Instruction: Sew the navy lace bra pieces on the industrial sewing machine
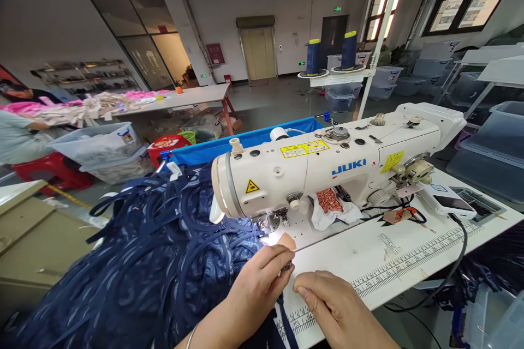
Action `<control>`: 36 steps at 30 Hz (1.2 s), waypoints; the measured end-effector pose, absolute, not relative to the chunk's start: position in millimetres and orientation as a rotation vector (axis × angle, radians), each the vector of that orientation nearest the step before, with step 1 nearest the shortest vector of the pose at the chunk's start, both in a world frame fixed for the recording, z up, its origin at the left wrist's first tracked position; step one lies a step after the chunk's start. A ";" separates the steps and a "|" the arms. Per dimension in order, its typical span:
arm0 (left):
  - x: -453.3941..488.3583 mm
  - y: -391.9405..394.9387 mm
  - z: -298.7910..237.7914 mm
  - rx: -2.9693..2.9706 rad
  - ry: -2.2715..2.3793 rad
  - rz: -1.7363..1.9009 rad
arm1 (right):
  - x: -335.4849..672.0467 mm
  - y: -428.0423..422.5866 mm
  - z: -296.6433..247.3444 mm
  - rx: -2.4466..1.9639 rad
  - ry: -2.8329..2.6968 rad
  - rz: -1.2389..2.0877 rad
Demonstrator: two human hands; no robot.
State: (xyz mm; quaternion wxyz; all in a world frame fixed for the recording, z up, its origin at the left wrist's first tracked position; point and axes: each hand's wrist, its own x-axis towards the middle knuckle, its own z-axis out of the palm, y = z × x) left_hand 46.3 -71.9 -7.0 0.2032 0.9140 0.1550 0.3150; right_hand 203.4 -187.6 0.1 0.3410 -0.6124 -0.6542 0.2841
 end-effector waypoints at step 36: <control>47.7 -64.1 -18.2 2.447 0.579 0.961 | 467.6 -199.1 -67.2 -2.143 -1.788 -0.337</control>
